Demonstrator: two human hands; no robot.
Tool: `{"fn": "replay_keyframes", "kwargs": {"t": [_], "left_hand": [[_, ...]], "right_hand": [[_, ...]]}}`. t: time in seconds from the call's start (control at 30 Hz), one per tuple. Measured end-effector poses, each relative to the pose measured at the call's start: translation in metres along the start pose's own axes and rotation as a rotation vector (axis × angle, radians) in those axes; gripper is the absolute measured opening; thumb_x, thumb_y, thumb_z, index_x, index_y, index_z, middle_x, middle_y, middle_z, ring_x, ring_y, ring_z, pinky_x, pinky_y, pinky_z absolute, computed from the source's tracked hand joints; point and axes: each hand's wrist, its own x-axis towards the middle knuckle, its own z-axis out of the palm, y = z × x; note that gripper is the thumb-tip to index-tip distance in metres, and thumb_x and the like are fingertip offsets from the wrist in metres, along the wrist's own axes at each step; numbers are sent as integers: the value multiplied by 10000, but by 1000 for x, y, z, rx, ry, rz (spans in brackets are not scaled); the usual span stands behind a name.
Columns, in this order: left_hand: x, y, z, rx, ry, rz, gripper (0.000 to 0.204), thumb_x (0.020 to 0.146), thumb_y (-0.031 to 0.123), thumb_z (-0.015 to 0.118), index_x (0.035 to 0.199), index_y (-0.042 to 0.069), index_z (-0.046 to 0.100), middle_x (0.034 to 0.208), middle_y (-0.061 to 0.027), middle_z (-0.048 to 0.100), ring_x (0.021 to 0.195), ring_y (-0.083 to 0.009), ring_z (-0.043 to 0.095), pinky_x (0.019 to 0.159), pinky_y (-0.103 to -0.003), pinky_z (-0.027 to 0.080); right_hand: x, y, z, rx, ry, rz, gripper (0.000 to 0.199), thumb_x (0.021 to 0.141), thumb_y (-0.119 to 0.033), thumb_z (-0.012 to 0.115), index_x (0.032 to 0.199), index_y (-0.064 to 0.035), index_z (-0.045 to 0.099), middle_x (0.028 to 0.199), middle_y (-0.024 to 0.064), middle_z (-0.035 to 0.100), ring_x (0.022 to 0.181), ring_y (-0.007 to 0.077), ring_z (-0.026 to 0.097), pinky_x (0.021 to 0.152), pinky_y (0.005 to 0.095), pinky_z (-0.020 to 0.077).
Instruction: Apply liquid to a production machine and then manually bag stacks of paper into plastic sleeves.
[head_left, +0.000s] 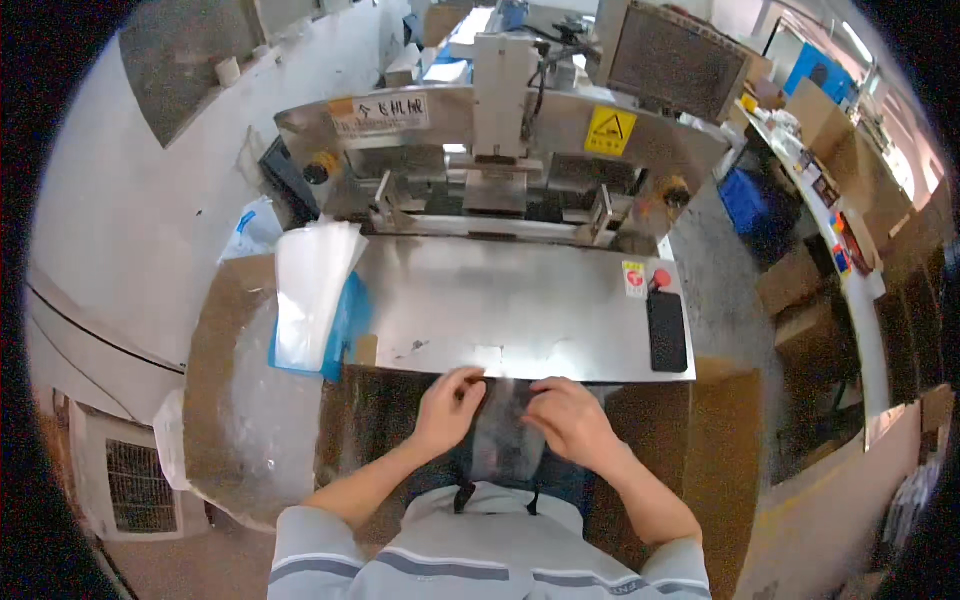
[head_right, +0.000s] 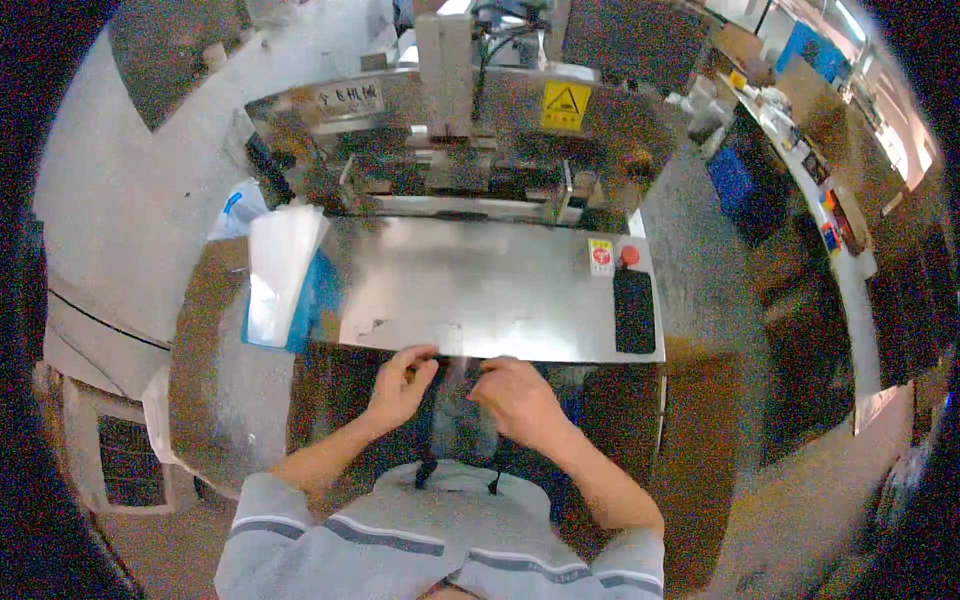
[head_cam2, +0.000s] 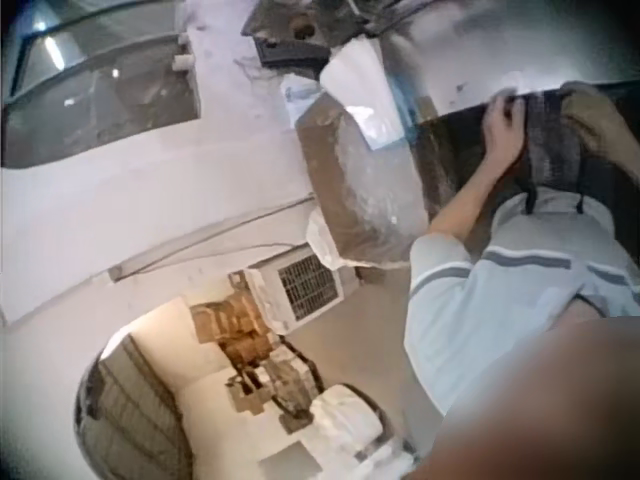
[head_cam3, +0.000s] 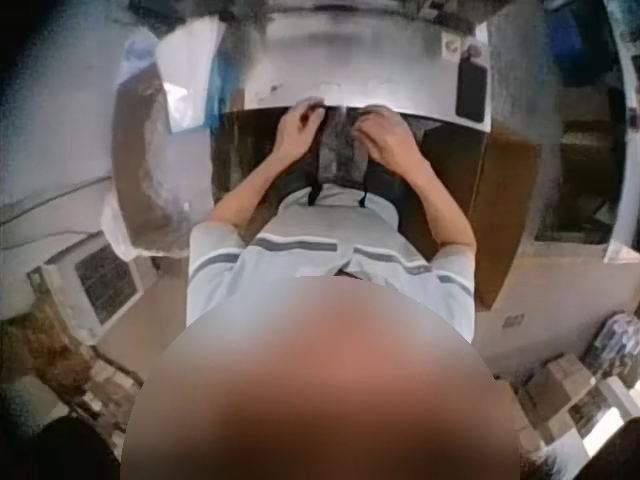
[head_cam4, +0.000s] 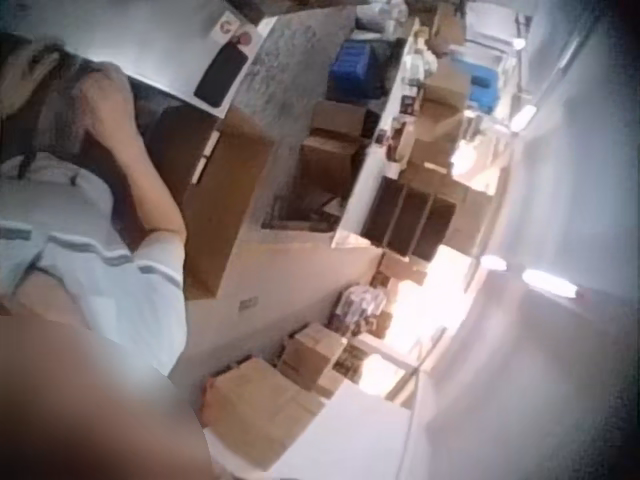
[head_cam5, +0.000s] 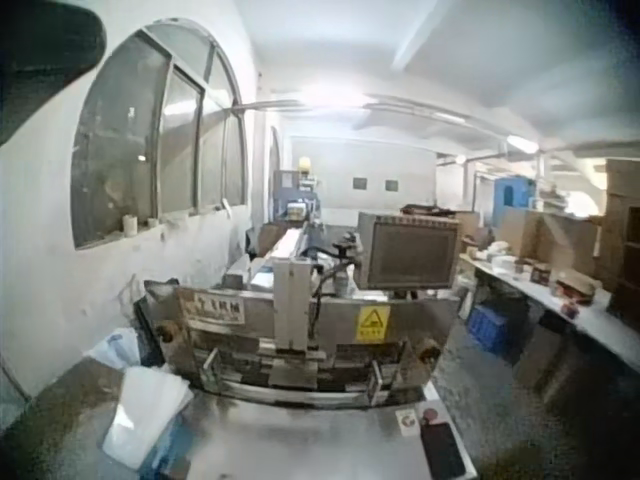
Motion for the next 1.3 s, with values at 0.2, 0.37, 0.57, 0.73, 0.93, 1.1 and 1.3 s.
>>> {"fn": "replay_keyframes", "kwargs": {"t": [0.2, 0.37, 0.57, 0.73, 0.93, 1.1, 1.3], "left_hand": [[31, 64, -24, 211, -621, 382, 475, 814, 259, 704, 1234, 61, 603, 1066, -164, 665, 935, -333, 645, 796, -409, 522], [47, 35, -15, 252, -563, 524, 397, 814, 267, 702, 1168, 104, 625, 971, -138, 683, 878, -341, 655, 770, -432, 523], [61, 56, -19, 186, -763, 317, 284, 839, 249, 689, 1066, 83, 654, 870, -137, 672, 816, -328, 652, 724, -440, 508], [64, 23, -16, 304, -833, 363, 239, 891, 297, 602, 973, 79, 660, 860, -169, 671, 836, -368, 645, 725, -463, 499], [74, 21, -28, 473, -909, 182, 225, 935, 255, 528, 982, 44, 589, 784, -233, 645, 775, -436, 630, 697, -525, 494], [79, 53, -63, 475, -881, 174, 217, 947, 233, 516, 940, 21, 562, 842, -215, 645, 832, -429, 621, 726, -510, 486], [151, 35, -79, 330, -731, 349, 219, 938, 232, 543, 920, 15, 569, 879, -176, 609, 878, -374, 589, 783, -450, 469]], "right_hand": [[6, 2, 6, -54, 59, 74, 124, 782, -120, 696, 824, -30, 622, 891, 162, 634, 896, 364, 607, 814, 445, 499], [7, 24, 2, 26, -48, 188, 123, 791, -116, 686, 826, -20, 618, 801, 151, 611, 782, 345, 589, 730, 433, 484], [12, 16, -6, 109, -74, 198, 124, 789, -126, 695, 844, -28, 641, 811, 141, 626, 807, 341, 601, 725, 425, 491], [10, 31, -9, 114, -137, 272, 134, 785, -141, 709, 827, -35, 638, 800, 132, 612, 823, 340, 605, 738, 419, 491], [8, 48, -11, 89, -290, 397, 128, 817, -123, 681, 827, -11, 620, 854, 142, 617, 827, 333, 584, 772, 413, 477], [21, 49, -28, 245, -277, 241, 66, 800, -107, 687, 790, -48, 659, 779, 99, 620, 853, 300, 577, 810, 388, 463], [69, 107, -26, 148, -188, 337, 201, 847, -250, 650, 816, -57, 698, 798, 133, 655, 815, 329, 599, 755, 404, 480]]}}
